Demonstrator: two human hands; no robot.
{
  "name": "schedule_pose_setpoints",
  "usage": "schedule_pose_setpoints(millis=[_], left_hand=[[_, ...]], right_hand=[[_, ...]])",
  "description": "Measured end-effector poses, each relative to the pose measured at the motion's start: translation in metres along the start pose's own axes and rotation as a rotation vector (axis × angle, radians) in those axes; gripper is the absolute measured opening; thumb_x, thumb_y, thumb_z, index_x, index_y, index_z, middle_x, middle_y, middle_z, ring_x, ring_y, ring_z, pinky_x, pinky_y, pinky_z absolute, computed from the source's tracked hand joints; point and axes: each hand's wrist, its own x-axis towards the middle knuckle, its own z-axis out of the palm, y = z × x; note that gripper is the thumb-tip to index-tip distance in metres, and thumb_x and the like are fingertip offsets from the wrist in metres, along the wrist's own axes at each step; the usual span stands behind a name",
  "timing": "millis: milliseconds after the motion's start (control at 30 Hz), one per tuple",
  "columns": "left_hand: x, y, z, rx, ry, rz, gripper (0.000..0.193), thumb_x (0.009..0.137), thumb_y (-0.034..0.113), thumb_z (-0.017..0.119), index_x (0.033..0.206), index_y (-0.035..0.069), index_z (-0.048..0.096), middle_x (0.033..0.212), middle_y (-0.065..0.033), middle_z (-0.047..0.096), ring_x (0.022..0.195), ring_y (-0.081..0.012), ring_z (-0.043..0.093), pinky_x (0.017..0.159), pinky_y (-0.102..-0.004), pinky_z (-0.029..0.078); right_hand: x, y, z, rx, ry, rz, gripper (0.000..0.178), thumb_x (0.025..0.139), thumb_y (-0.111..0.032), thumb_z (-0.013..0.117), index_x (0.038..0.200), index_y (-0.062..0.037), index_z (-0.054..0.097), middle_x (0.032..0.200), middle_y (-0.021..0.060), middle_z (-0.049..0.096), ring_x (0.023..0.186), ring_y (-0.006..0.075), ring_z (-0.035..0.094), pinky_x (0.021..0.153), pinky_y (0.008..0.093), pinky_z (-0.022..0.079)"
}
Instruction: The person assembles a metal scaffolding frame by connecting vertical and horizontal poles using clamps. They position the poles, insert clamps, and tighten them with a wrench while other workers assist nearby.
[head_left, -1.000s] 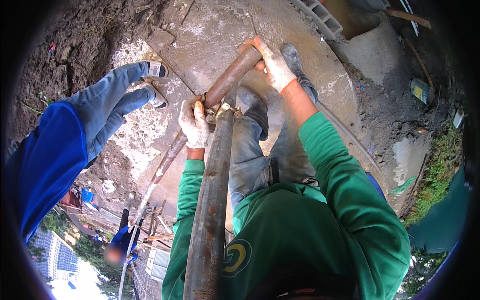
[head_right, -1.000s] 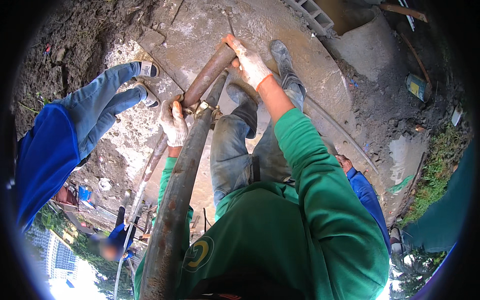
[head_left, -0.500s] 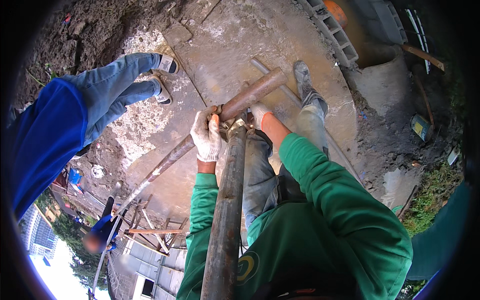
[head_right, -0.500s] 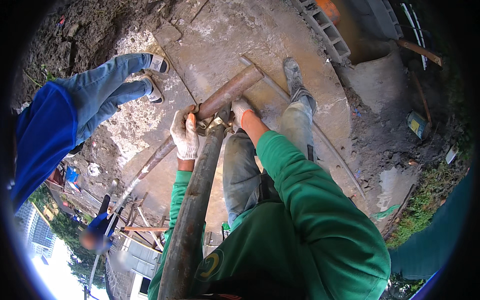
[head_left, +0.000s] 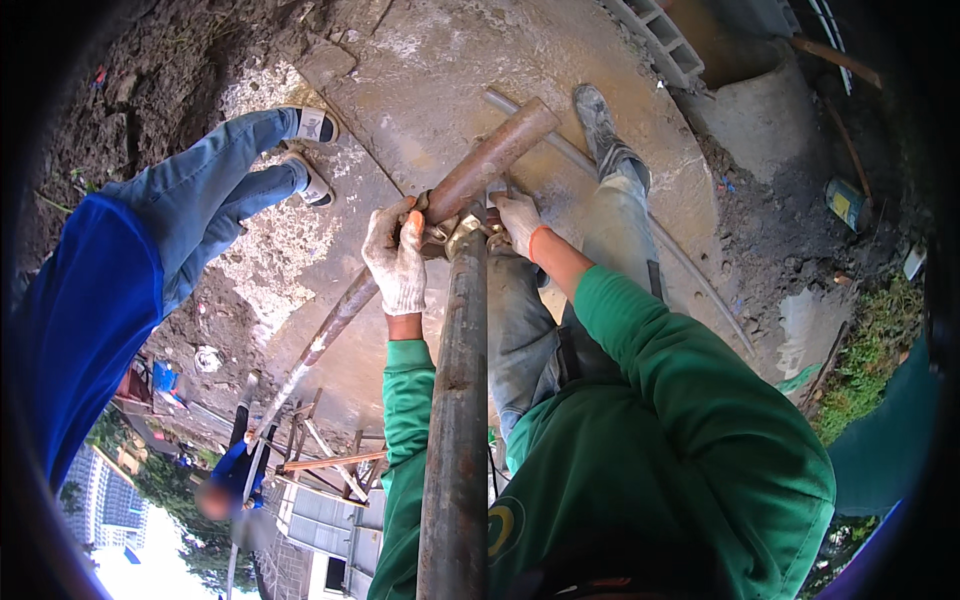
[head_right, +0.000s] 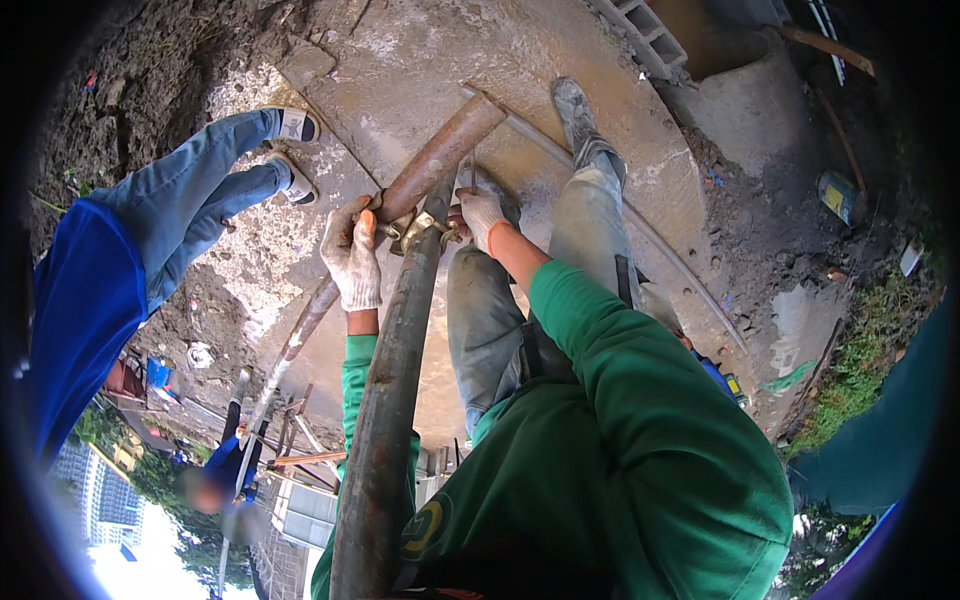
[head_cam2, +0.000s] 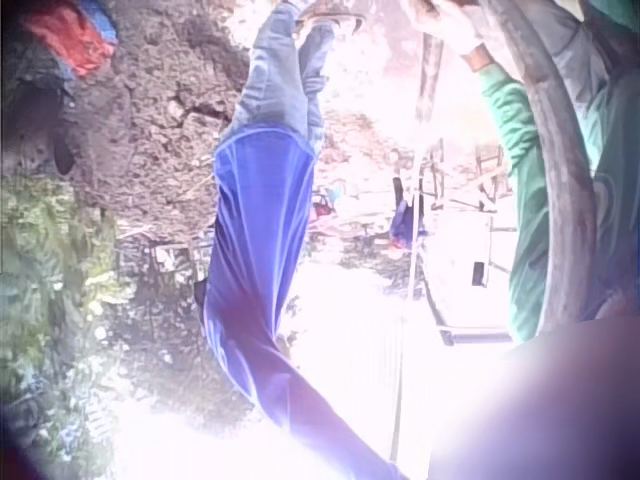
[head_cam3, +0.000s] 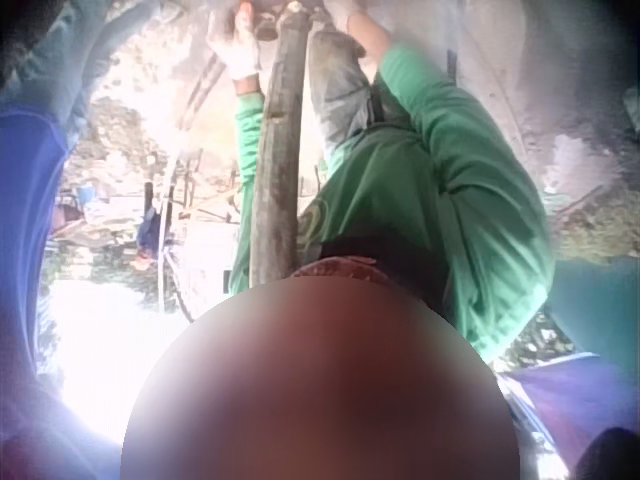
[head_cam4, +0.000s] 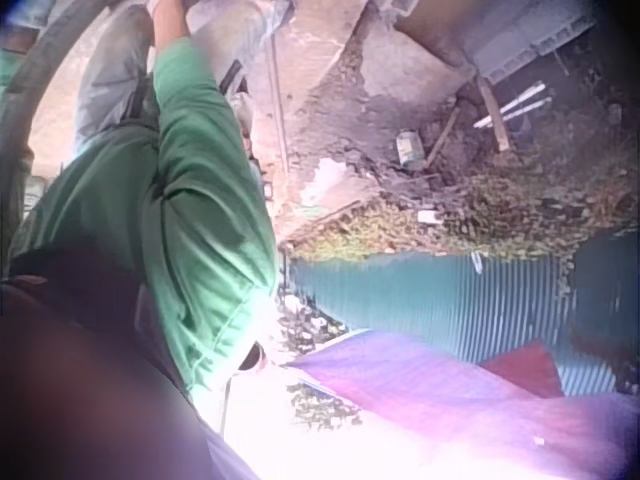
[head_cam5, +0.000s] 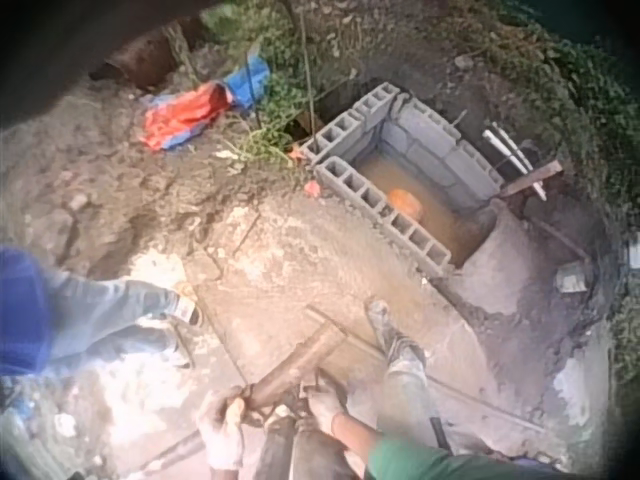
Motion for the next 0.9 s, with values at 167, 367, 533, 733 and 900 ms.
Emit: schedule_pose_setpoints(millis=[167, 367, 533, 733, 900], left_hand=[[-0.001, -0.015, -0.006, -0.065, -0.052, -0.046, 0.028, 0.1, 0.023, 0.077, 0.116, 0.0, 0.075, 0.105, -0.0049, 0.07, 0.093, -0.0138, 0.062, 0.083, -0.0303, 0.052], [0.017, -0.035, -0.016, -0.086, -0.159, -0.015, 0.026, 0.102, 0.016, 0.074, 0.123, 0.001, 0.071, 0.117, -0.0072, 0.072, 0.105, -0.0142, 0.065, 0.096, -0.0305, 0.053], [0.017, -0.043, -0.016, -0.165, -0.151, -0.151, 0.025, 0.105, 0.019, 0.07, 0.121, 0.0, 0.066, 0.108, -0.0049, 0.07, 0.098, -0.0099, 0.063, 0.089, -0.0258, 0.052], [0.012, -0.042, -0.009, -0.127, -0.156, 0.015, 0.031, 0.108, 0.029, 0.066, 0.115, -0.001, 0.065, 0.093, 0.0002, 0.062, 0.079, -0.0066, 0.049, 0.077, -0.0246, 0.045], [0.008, -0.031, -0.002, -0.119, -0.088, -0.002, 0.032, 0.107, 0.03, 0.069, 0.116, 0.0, 0.067, 0.091, 0.0017, 0.06, 0.078, -0.007, 0.047, 0.075, -0.0256, 0.044]], right_hand=[[-0.034, 0.001, -0.045, -0.113, -0.067, -0.18, 0.048, 0.105, -0.043, 0.059, 0.133, -0.0049, 0.065, 0.09, 0.0078, 0.071, 0.058, 0.0068, 0.049, 0.048, 0.0282, 0.039], [-0.041, 0.04, 0.001, 0.313, -0.297, -0.002, 0.045, 0.099, -0.063, 0.065, 0.111, -0.0204, 0.067, 0.069, -0.0051, 0.048, 0.047, 0.0064, 0.034, 0.046, 0.0286, 0.023], [-0.026, 0.055, 0.009, 0.463, -0.379, 0.071, 0.042, 0.097, -0.064, 0.067, 0.112, -0.0248, 0.069, 0.071, -0.0075, 0.052, 0.047, 0.0056, 0.034, 0.044, 0.0282, 0.023], [-0.017, 0.044, 0.002, 0.41, -0.239, -0.028, 0.057, 0.095, -0.056, 0.071, 0.121, -0.0052, 0.066, 0.099, 0.0207, 0.074, 0.046, 0.0105, 0.034, 0.042, 0.0324, 0.02], [-0.015, 0.033, 0.004, 0.326, -0.299, 0.051, 0.05, 0.092, -0.062, 0.073, 0.103, -0.0146, 0.066, 0.078, 0.0035, 0.064, 0.044, 0.0095, 0.034, 0.041, 0.0299, 0.027]])
